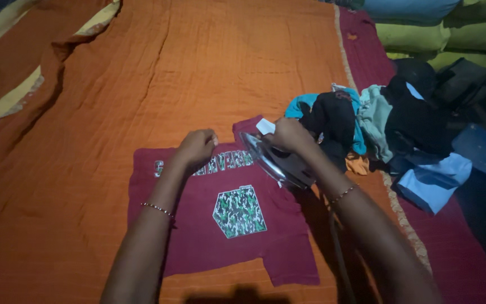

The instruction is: The person irons a maroon t-shirt laid on an orange bedsheet. They smooth the fabric with one hand while moving the iron with the other, covering the front and sleeves of the shirt.

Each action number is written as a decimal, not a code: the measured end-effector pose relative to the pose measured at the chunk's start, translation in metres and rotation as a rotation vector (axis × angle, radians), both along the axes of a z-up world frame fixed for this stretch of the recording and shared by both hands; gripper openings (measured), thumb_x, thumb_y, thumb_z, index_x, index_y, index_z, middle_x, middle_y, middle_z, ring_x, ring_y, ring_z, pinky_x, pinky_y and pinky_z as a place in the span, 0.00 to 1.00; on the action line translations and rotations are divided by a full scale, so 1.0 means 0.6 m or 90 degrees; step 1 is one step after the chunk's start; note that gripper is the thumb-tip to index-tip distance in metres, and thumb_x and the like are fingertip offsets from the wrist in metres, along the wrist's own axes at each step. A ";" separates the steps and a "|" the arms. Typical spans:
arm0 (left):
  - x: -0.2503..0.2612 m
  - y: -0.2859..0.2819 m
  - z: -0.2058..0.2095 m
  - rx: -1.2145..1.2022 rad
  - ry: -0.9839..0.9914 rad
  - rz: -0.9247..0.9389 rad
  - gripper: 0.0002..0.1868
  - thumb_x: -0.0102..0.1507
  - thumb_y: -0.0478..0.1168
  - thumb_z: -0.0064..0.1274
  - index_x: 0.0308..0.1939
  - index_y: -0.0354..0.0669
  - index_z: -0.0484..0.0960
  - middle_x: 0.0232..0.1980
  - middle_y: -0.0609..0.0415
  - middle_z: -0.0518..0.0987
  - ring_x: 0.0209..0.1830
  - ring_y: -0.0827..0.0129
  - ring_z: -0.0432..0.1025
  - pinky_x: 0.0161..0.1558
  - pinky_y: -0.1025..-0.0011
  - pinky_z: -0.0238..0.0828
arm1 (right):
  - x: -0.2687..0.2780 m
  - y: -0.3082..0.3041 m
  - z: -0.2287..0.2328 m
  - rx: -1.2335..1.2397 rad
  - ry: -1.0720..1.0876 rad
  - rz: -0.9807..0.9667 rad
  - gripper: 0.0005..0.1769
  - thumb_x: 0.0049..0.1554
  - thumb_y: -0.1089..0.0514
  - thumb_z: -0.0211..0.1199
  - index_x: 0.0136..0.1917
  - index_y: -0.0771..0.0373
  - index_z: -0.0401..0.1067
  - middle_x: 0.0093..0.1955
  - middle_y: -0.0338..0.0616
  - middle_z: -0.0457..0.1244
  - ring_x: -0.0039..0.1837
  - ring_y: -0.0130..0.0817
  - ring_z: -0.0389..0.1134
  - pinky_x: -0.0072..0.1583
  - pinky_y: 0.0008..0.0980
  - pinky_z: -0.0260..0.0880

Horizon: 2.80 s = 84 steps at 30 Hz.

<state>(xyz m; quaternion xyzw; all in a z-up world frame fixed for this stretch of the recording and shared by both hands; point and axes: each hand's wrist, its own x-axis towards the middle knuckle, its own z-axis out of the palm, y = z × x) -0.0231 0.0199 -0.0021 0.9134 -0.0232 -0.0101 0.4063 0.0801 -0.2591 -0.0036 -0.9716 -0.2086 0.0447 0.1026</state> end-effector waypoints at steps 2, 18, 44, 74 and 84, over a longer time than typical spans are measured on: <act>-0.006 -0.004 0.007 0.007 -0.013 0.000 0.13 0.66 0.42 0.45 0.43 0.36 0.79 0.41 0.36 0.82 0.41 0.46 0.77 0.45 0.54 0.72 | 0.010 -0.018 -0.009 0.017 0.037 -0.007 0.36 0.50 0.32 0.68 0.42 0.72 0.77 0.40 0.68 0.68 0.45 0.64 0.71 0.52 0.52 0.72; -0.006 0.011 -0.015 0.018 -0.040 -0.005 0.12 0.62 0.44 0.55 0.39 0.39 0.84 0.39 0.41 0.83 0.41 0.52 0.79 0.46 0.56 0.75 | -0.050 -0.026 0.048 0.016 0.033 0.124 0.20 0.49 0.47 0.67 0.43 0.68 0.78 0.37 0.63 0.69 0.40 0.57 0.73 0.49 0.48 0.74; -0.012 0.012 -0.013 0.160 -0.059 0.050 0.12 0.66 0.45 0.49 0.42 0.41 0.82 0.44 0.44 0.83 0.48 0.48 0.77 0.49 0.51 0.71 | -0.017 0.034 0.040 -0.058 -0.011 0.162 0.30 0.48 0.38 0.69 0.34 0.71 0.77 0.35 0.63 0.68 0.39 0.58 0.72 0.47 0.49 0.73; -0.011 0.058 -0.027 0.308 -0.045 0.059 0.17 0.68 0.53 0.48 0.45 0.45 0.82 0.41 0.43 0.84 0.43 0.46 0.78 0.44 0.47 0.72 | -0.023 0.115 0.058 -0.076 -0.041 0.167 0.27 0.47 0.37 0.69 0.35 0.66 0.78 0.37 0.58 0.69 0.42 0.58 0.71 0.44 0.53 0.72; -0.015 0.072 -0.035 0.271 -0.099 0.066 0.18 0.66 0.57 0.50 0.41 0.49 0.84 0.36 0.47 0.84 0.39 0.49 0.79 0.40 0.49 0.72 | -0.037 0.129 0.080 -0.038 0.002 0.275 0.22 0.49 0.38 0.67 0.48 0.55 0.80 0.38 0.55 0.70 0.43 0.58 0.71 0.46 0.53 0.71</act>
